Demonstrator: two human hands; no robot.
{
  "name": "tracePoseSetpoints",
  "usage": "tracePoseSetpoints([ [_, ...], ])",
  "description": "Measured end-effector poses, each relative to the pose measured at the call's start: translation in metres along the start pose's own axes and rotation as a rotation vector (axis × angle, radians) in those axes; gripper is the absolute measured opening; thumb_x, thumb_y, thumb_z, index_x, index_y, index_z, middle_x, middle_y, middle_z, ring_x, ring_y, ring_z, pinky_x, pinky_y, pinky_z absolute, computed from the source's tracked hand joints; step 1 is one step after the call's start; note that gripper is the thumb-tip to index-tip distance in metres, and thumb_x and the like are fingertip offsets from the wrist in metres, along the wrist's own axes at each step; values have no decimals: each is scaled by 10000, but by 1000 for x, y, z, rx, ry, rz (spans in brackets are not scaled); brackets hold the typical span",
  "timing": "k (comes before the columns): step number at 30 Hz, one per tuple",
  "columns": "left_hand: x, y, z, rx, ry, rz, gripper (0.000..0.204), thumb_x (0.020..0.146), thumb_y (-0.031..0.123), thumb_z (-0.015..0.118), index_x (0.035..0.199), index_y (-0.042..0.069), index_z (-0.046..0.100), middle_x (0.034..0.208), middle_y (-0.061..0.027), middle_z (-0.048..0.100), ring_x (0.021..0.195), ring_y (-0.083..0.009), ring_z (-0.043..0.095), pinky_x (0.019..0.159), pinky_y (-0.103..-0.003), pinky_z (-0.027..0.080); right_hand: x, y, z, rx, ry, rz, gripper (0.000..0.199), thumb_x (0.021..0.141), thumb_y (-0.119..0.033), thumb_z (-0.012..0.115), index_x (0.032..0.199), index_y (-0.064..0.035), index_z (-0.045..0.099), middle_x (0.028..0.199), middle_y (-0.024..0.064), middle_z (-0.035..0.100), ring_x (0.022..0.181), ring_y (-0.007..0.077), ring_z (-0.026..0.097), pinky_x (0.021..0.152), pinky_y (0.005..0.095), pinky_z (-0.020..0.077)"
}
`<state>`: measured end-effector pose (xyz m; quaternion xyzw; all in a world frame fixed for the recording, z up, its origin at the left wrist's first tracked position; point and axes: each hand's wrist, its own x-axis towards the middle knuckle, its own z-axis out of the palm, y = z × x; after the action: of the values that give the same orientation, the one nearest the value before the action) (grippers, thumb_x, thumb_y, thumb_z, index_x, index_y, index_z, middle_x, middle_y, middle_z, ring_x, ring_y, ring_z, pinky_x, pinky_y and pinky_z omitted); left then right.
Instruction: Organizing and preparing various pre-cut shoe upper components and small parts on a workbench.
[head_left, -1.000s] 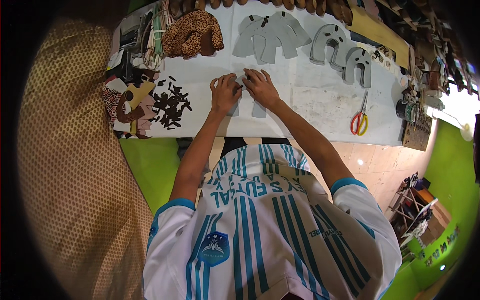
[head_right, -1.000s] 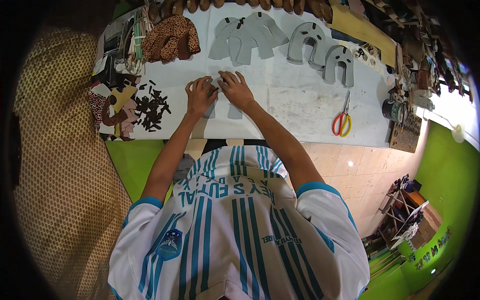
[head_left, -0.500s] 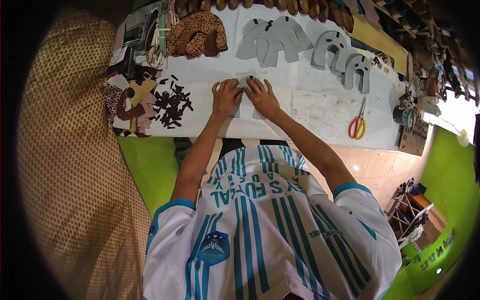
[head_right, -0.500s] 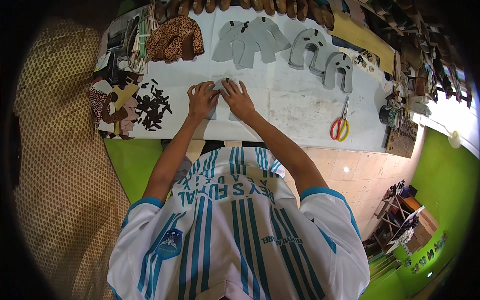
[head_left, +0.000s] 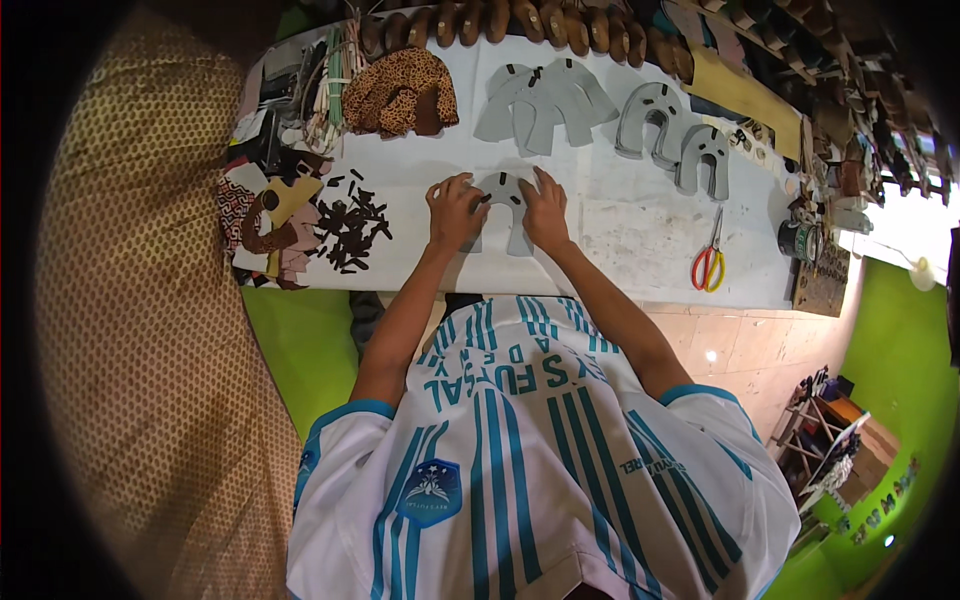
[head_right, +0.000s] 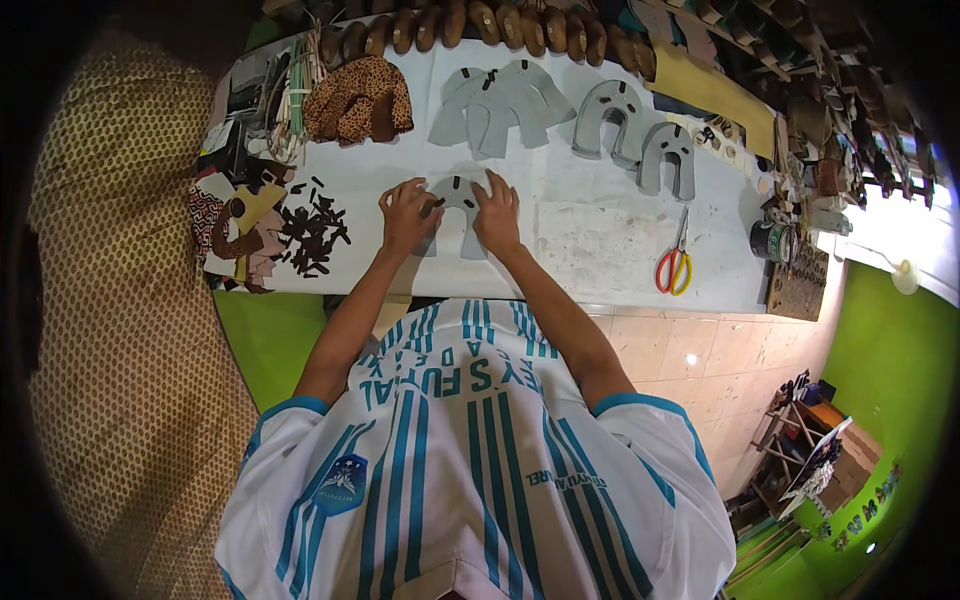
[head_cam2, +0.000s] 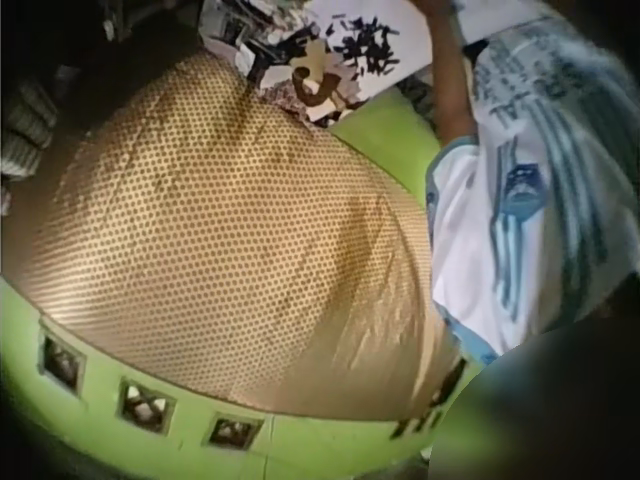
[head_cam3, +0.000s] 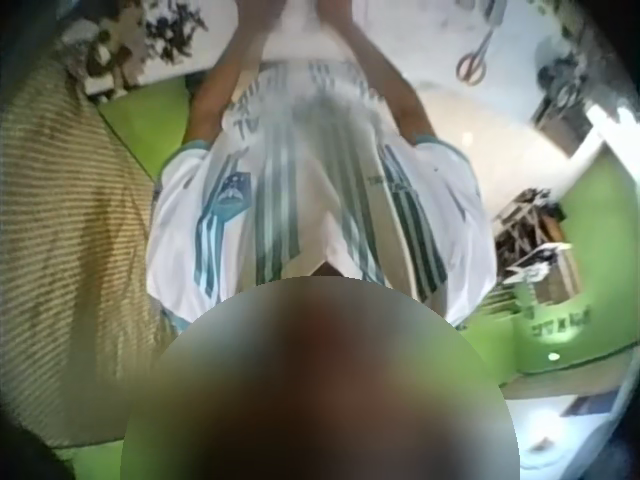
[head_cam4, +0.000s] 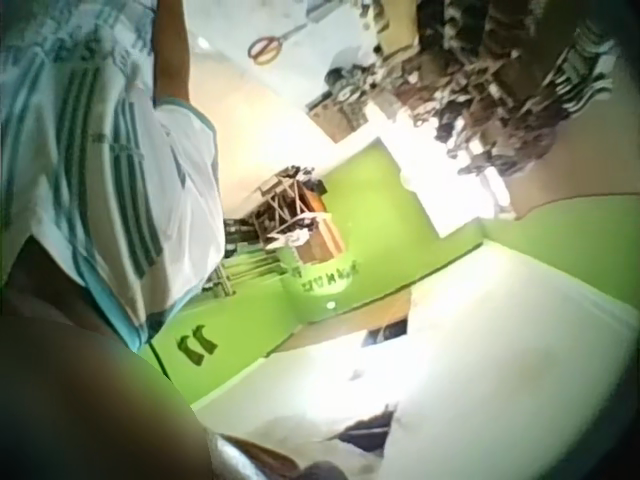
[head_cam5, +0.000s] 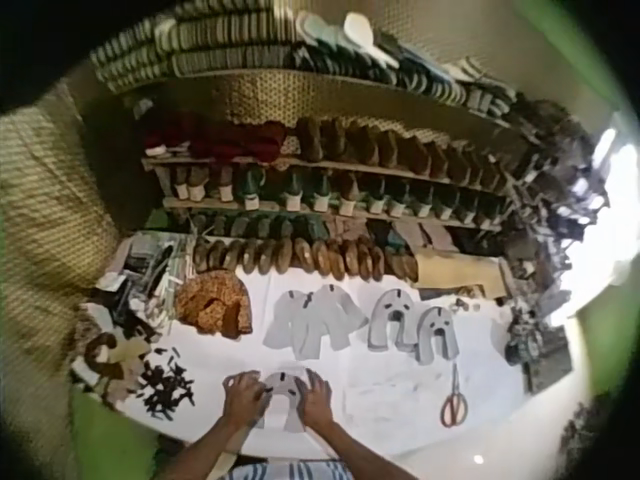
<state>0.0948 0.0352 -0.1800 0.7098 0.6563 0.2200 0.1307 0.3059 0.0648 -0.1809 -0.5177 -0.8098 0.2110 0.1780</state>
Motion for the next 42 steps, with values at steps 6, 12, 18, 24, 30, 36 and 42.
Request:
tracePoseSetpoints([
  [6,9,-5,2,-17,-45,49,145,816,217,781,936,146,739,1326,-24,584,1286,-221,494,1108,-497,252,-15,3,5,20,128,29,453,823,49,571,1254,-61,652,1451,206,471,1317,381,447,1129,505,316],
  [12,14,-9,4,14,-52,138,113,821,196,765,901,129,722,1317,-26,589,1279,-225,499,1112,-509,253,-13,3,4,-11,68,60,437,835,31,570,1248,-82,656,1462,202,468,1372,367,418,1146,538,300],
  [18,13,-11,5,-16,-37,153,100,824,191,755,888,125,716,1312,-30,595,1273,-232,506,1115,-516,254,-15,1,0,-75,-45,28,416,854,-6,570,1254,-80,657,1505,158,446,1440,327,369,1197,561,238],
  [24,14,-12,1,-12,-36,149,100,828,190,753,895,126,714,1310,-34,599,1272,-235,509,1115,-515,253,-23,-5,-3,-111,-51,-44,460,842,16,592,1280,-113,643,1499,157,456,1439,328,371,1188,564,251],
  [30,14,-9,-5,-21,-69,166,151,832,187,755,969,128,731,1315,-40,597,1279,-238,509,1109,-512,271,-18,-9,-7,-143,-68,-49,461,840,19,596,1281,-111,643,1502,160,452,1444,332,364,1191,563,245],
  [36,1,-16,-7,114,-124,391,258,868,210,717,1111,125,734,1344,-50,586,1303,-242,499,1107,-509,299,-15,-17,2,-108,-25,44,459,847,-7,594,1300,-79,617,1506,169,441,1428,351,375,1175,582,263],
  [42,6,-20,-9,295,-97,532,268,892,222,683,1135,118,731,1352,-63,584,1325,-249,482,1109,-526,300,-11,-14,13,-189,-7,161,487,878,-93,610,1362,-77,557,1534,148,402,1452,329,337,1196,582,236],
])
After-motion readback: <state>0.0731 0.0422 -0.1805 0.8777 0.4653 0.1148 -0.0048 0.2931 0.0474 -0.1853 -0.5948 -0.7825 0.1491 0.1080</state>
